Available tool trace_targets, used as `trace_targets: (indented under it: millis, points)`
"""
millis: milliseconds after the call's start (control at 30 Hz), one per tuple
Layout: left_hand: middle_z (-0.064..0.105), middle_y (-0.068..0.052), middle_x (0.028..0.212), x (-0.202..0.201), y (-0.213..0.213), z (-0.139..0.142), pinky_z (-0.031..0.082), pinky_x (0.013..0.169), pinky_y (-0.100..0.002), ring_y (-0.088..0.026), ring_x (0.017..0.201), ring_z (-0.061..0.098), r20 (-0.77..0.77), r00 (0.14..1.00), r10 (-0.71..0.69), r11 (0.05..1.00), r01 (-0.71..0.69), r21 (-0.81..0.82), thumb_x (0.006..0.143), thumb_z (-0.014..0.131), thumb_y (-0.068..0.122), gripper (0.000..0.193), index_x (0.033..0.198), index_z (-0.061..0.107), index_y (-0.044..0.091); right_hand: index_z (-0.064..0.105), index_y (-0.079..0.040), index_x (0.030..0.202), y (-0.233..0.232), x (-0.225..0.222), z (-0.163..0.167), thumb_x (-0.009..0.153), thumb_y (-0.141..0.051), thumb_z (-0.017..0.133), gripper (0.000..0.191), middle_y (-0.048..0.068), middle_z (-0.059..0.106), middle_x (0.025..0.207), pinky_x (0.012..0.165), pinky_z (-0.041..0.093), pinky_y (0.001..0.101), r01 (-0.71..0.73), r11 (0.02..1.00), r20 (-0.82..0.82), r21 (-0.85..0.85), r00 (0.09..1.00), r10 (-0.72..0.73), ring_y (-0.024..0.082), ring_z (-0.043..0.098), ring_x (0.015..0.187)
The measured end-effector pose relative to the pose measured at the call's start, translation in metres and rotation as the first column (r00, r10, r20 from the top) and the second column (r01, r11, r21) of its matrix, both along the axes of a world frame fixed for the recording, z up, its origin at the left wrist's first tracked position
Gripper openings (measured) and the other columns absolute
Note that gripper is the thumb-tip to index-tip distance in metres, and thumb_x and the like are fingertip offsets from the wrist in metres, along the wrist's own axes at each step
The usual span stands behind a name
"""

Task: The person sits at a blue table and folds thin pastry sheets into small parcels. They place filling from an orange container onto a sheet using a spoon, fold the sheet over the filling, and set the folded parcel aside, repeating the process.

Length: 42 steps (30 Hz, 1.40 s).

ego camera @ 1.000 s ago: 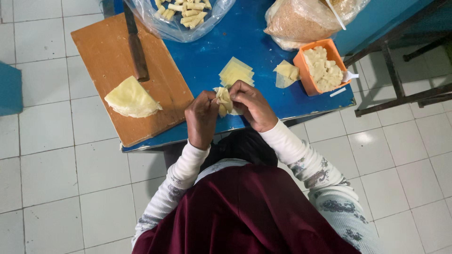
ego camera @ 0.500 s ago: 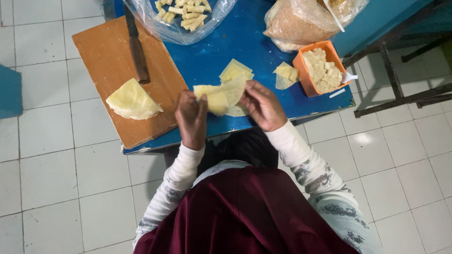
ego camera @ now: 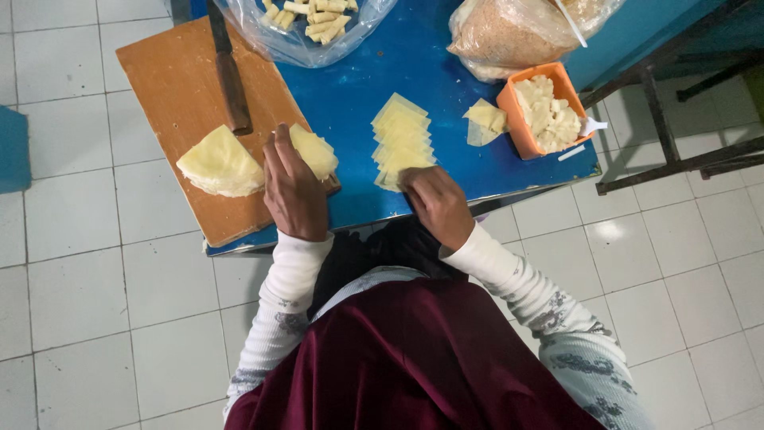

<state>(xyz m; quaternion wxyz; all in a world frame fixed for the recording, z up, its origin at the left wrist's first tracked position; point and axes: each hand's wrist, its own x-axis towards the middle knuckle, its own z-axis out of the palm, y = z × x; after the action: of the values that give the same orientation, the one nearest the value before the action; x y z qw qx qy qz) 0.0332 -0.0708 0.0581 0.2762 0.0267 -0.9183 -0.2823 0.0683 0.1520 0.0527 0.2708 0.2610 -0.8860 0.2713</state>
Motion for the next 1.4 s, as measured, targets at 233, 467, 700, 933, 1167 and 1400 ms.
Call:
trace_targets:
  millis: [233, 467, 700, 933, 1167, 1400]
  points:
    - [0.040, -0.025, 0.154, 0.016, 0.002, 0.001, 0.053, 0.107, -0.048, -0.044, 0.139, 0.048, -0.136, 0.991, 0.010, 0.971, -0.042, -0.236, 0.097, 0.071, 0.011, 0.044, 0.137, 0.056, 0.002, 0.066, 0.003, 0.106, -0.007, 0.005, 0.002, 0.091, 0.003, 0.077, 0.018, 0.013, 0.071, 0.108, 0.082, 0.055, 0.0398, -0.021, 0.999, -0.033, 0.044, 0.999, 0.023, 0.030, 0.066, 0.094]
    - [0.056, -0.017, 0.139, 0.035, 0.031, -0.032, 0.052, 0.100, -0.044, -0.032, 0.128, 0.054, -0.124, 0.870, -0.476, 0.874, 0.453, -0.179, 0.097, 0.067, 0.004, 0.038, 0.135, 0.066, 0.001, 0.067, 0.002, 0.108, -0.005, 0.004, -0.003, 0.091, 0.000, 0.077, 0.020, 0.013, 0.071, 0.109, 0.083, 0.055, 0.0392, -0.025, 0.999, -0.034, 0.040, 0.999, 0.026, 0.030, 0.068, 0.097]
    - [0.059, -0.014, 0.139, 0.041, 0.044, -0.044, 0.046, 0.098, -0.042, -0.029, 0.128, 0.055, -0.083, 0.822, -0.563, 0.808, 0.527, -0.264, 0.098, 0.064, 0.009, 0.036, 0.133, 0.063, 0.002, 0.070, -0.008, 0.108, 0.026, -0.013, 0.002, 0.091, -0.006, 0.078, 0.019, 0.010, 0.063, 0.099, 0.080, 0.049, 0.0410, 0.159, 0.987, 0.104, 0.007, 0.982, -0.159, 0.032, 0.061, 0.095]
    - [0.058, -0.011, 0.144, 0.041, 0.045, -0.042, 0.045, 0.102, -0.046, -0.031, 0.136, 0.051, -0.048, 0.830, -0.556, 0.792, 0.511, -0.334, 0.093, 0.061, 0.008, 0.044, 0.137, 0.062, 0.006, 0.064, -0.006, 0.095, 0.026, -0.023, -0.006, 0.089, -0.010, 0.080, 0.018, 0.010, 0.058, 0.094, 0.079, 0.046, 0.0427, 0.160, 0.987, 0.150, 0.028, 0.975, -0.162, 0.033, 0.057, 0.093]
    - [0.060, -0.010, 0.144, 0.038, 0.050, -0.041, 0.044, 0.103, -0.049, -0.032, 0.139, 0.049, -0.051, 0.815, -0.577, 0.785, 0.536, -0.311, 0.100, 0.064, 0.014, 0.035, 0.134, 0.063, 0.006, 0.064, -0.004, 0.100, 0.028, -0.016, 0.003, 0.089, -0.009, 0.078, 0.019, 0.012, 0.057, 0.092, 0.078, 0.045, 0.0440, 0.177, 0.984, 0.207, -0.003, 0.963, -0.173, 0.033, 0.057, 0.090]
    - [0.061, -0.008, 0.142, 0.035, 0.047, -0.037, 0.045, 0.103, -0.049, -0.031, 0.139, 0.050, -0.050, 0.809, -0.586, 0.779, 0.546, -0.308, 0.097, 0.066, 0.013, 0.035, 0.132, 0.066, 0.008, 0.073, -0.014, 0.119, 0.117, -0.015, 0.052, 0.101, -0.006, 0.071, 0.020, 0.009, 0.055, 0.107, 0.093, 0.045, 0.0428, 0.359, 0.933, -0.006, 0.035, 0.933, -0.359, 0.031, 0.055, 0.104]
